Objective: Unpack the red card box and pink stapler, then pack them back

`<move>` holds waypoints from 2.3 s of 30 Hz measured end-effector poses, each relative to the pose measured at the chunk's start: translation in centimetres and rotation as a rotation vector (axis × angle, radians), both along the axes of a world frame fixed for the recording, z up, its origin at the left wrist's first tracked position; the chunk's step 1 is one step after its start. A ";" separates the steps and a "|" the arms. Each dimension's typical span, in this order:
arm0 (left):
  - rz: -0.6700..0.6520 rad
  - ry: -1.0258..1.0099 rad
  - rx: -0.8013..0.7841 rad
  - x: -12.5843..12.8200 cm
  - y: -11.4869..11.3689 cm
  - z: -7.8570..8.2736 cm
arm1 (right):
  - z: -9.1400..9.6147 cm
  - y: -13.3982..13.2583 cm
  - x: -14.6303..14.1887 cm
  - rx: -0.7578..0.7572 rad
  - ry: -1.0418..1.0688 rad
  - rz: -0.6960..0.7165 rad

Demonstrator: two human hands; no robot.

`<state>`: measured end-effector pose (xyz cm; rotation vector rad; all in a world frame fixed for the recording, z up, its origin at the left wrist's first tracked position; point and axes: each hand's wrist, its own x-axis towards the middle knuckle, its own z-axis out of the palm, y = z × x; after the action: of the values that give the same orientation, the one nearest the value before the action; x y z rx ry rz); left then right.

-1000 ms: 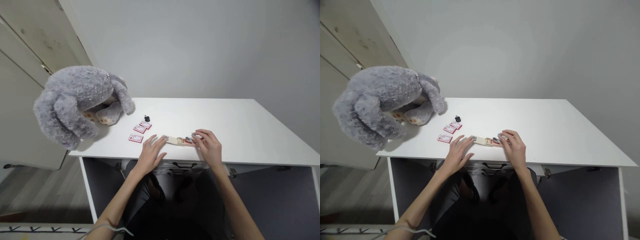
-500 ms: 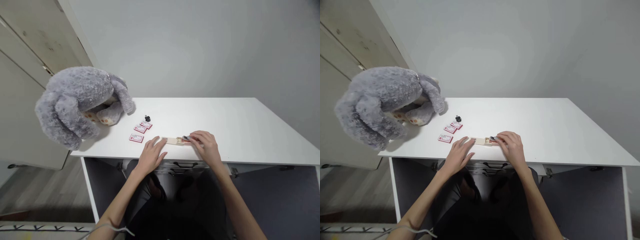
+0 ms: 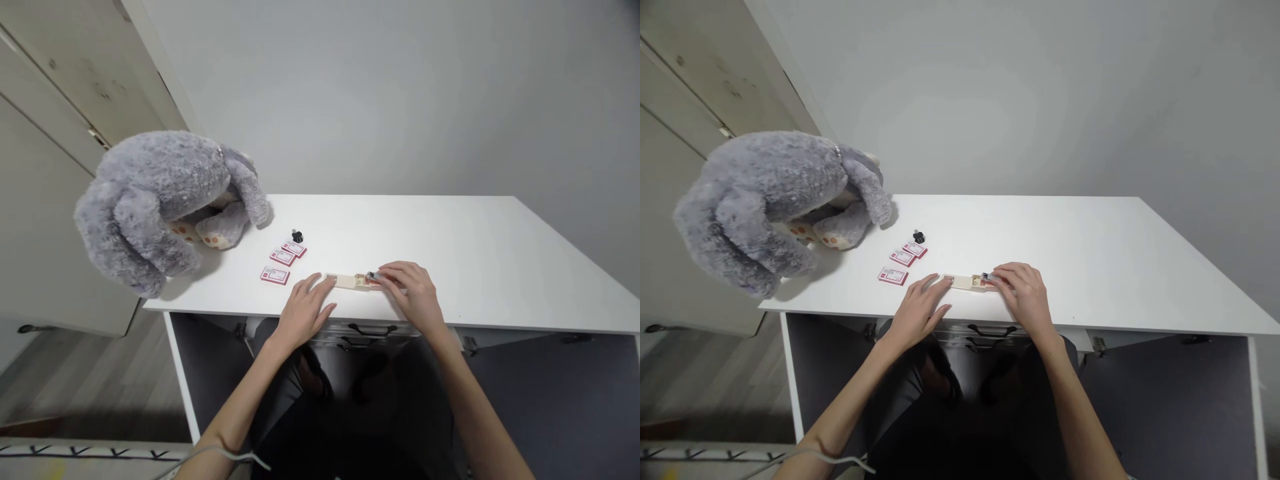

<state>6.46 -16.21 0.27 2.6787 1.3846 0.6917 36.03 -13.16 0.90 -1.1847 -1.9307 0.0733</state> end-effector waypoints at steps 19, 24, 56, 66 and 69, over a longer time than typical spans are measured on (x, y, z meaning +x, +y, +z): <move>-0.002 -0.017 -0.026 -0.1 -0.1 0.1 | -0.6 -1.1 1.8 -0.185 0.243 -0.096; -0.012 -0.021 -0.042 0.0 -0.1 0.1 | -2.7 -1.9 3.2 -0.487 0.593 -0.063; -0.007 -0.057 -0.072 -0.2 -0.3 -0.2 | 0.7 0.9 -7.3 -0.200 0.239 0.180; -0.004 -0.051 -0.029 -0.2 -0.1 -0.9 | -0.5 0.9 -8.1 -0.157 0.166 0.140; 0.000 -0.047 -0.025 -0.2 -0.1 -0.9 | -0.6 0.9 -8.1 -0.154 0.161 0.131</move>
<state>6.28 -16.29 -0.59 2.6259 1.3725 0.7278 27.90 -12.21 0.27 -1.1139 -1.8838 0.3825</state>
